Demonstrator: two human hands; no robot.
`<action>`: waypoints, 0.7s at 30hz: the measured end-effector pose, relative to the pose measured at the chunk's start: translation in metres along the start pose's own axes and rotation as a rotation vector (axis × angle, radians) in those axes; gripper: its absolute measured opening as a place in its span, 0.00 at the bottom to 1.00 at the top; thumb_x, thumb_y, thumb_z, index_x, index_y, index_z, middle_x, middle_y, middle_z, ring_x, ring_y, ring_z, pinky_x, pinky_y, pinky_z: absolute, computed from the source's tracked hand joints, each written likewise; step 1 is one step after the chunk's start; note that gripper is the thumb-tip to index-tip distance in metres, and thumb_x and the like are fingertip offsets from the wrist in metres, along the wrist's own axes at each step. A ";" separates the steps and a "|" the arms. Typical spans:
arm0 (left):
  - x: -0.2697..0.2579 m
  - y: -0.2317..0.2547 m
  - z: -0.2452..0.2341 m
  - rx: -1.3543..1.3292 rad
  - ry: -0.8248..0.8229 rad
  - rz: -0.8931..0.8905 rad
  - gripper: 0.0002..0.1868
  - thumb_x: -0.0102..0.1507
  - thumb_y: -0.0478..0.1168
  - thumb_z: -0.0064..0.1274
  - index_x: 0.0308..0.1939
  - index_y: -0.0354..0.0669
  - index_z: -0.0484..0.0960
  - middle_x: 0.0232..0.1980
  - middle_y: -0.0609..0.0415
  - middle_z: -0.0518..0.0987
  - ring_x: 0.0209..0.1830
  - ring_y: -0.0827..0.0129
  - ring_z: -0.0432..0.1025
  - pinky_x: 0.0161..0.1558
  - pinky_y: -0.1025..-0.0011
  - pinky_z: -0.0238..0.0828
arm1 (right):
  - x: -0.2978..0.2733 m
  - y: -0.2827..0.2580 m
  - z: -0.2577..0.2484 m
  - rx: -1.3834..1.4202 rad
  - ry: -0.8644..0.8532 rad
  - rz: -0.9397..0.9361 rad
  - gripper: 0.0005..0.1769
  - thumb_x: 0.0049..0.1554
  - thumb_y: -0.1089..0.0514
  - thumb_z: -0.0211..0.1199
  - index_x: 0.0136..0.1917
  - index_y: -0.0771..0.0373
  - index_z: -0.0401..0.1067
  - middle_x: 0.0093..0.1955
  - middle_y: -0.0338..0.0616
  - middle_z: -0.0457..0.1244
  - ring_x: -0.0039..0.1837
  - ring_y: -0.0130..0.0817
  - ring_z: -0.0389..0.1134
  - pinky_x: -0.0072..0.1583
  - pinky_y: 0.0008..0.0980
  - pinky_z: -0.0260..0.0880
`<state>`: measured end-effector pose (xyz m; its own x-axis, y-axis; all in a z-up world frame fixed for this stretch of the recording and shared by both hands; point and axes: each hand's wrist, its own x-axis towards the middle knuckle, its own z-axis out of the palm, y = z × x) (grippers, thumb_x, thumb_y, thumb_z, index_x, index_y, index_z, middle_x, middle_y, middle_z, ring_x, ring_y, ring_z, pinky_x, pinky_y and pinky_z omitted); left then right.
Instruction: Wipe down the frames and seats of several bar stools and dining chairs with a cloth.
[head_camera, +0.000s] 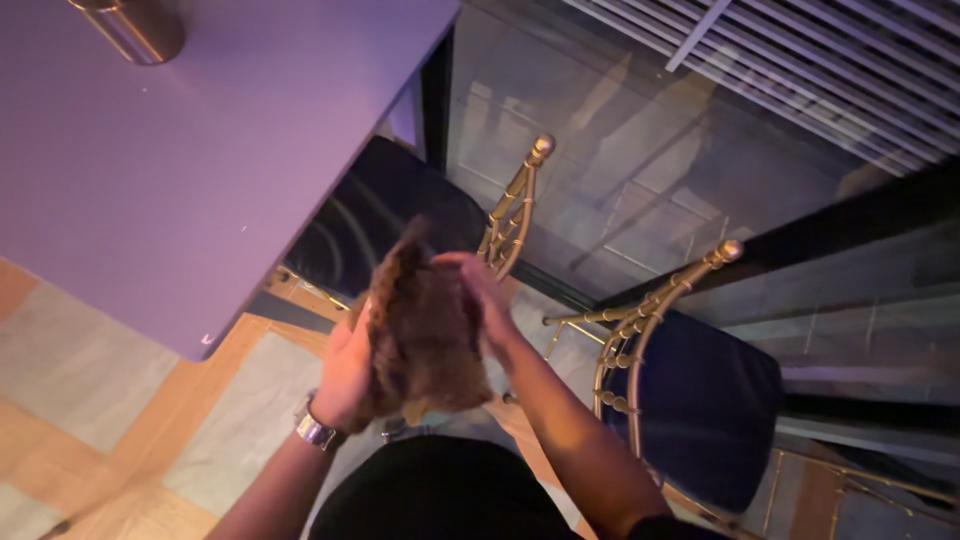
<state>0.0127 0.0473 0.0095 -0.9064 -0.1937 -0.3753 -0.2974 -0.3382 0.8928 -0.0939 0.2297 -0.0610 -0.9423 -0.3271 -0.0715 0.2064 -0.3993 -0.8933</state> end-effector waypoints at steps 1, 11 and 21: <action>-0.002 0.016 0.008 -0.012 -0.058 0.071 0.26 0.70 0.55 0.43 0.59 0.37 0.79 0.53 0.50 0.82 0.50 0.69 0.74 0.50 0.66 0.73 | -0.004 0.006 0.003 0.137 -0.006 0.343 0.24 0.63 0.44 0.55 0.61 0.64 0.72 0.57 0.46 0.69 0.59 0.34 0.70 0.63 0.35 0.69; 0.004 0.063 0.058 1.113 -0.169 0.685 0.15 0.65 0.52 0.57 0.43 0.45 0.83 0.43 0.51 0.83 0.43 0.51 0.73 0.48 0.58 0.71 | -0.055 -0.018 -0.013 -0.398 0.091 -0.105 0.42 0.53 0.55 0.72 0.76 0.67 0.59 0.72 0.47 0.61 0.73 0.38 0.62 0.72 0.38 0.62; 0.019 0.016 0.061 1.216 -0.272 0.669 0.30 0.55 0.48 0.60 0.59 0.40 0.77 0.48 0.45 0.78 0.46 0.50 0.73 0.43 0.55 0.71 | -0.038 0.030 -0.058 -0.142 0.866 -0.123 0.47 0.55 0.35 0.65 0.75 0.68 0.60 0.75 0.46 0.59 0.72 0.36 0.60 0.73 0.35 0.56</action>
